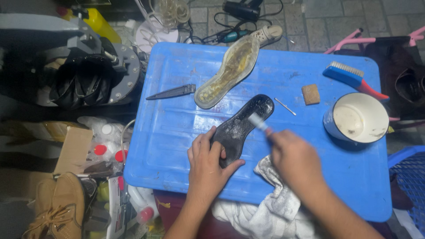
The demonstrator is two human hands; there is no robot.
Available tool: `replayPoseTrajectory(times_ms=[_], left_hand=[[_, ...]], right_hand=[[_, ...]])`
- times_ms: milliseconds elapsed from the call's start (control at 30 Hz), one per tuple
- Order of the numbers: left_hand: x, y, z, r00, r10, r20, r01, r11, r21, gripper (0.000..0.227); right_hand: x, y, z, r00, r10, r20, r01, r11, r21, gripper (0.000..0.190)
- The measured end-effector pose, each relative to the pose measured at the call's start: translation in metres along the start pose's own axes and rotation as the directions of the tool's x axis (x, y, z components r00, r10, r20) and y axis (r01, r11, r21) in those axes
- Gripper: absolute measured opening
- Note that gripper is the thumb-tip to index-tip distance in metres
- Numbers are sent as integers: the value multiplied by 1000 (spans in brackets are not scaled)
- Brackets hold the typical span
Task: The person cleans two black shoe insoles on a blue work surface. They repeatedly apply a white substance from a small container using a toothbrush, scrub the insoles, and wipe them with a cloth. The person handles the insoles one at a time, flipping them over and repeating the cleaning cycle.
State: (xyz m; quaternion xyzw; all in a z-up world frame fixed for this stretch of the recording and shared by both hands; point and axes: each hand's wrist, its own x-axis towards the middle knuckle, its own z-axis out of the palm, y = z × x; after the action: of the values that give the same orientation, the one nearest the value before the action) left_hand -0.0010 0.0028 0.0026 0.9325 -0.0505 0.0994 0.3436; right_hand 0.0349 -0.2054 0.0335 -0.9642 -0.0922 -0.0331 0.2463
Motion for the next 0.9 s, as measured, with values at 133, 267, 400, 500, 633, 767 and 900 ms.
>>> replayPoseTrajectory(times_ms=[133, 267, 400, 500, 633, 767, 900], left_hand=[[1, 2, 0, 1000, 11, -17, -11, 1000, -3, 53], [2, 1, 0, 1000, 8, -14, -8, 1000, -1, 53], [0, 0, 2, 1000, 3, -21, -3, 1000, 12, 52], [1, 0, 3, 998, 31, -45, -30, 999, 23, 53], [2, 1, 5, 1000, 3, -27, -1, 999, 53, 53], [3, 2, 5, 1000, -2, -19, 3, 998, 67, 54], [4, 4, 3, 1000, 17, -11, -17, 997, 70, 54]], right_hand=[[-13, -13, 0, 993, -45, 107, 37, 997, 73, 25], [3, 19, -33, 997, 80, -24, -78, 993, 85, 21], [-6, 81, -96, 959, 240, -151, -229, 970, 88, 23], [-6, 118, -121, 908, 376, -186, -380, 925, 16, 19], [2, 128, -126, 856, 506, -106, -517, 829, -214, 27], [14, 111, -113, 890, 449, -77, -451, 846, -285, 25], [17, 96, -114, 849, 523, -72, -523, 816, -246, 29]])
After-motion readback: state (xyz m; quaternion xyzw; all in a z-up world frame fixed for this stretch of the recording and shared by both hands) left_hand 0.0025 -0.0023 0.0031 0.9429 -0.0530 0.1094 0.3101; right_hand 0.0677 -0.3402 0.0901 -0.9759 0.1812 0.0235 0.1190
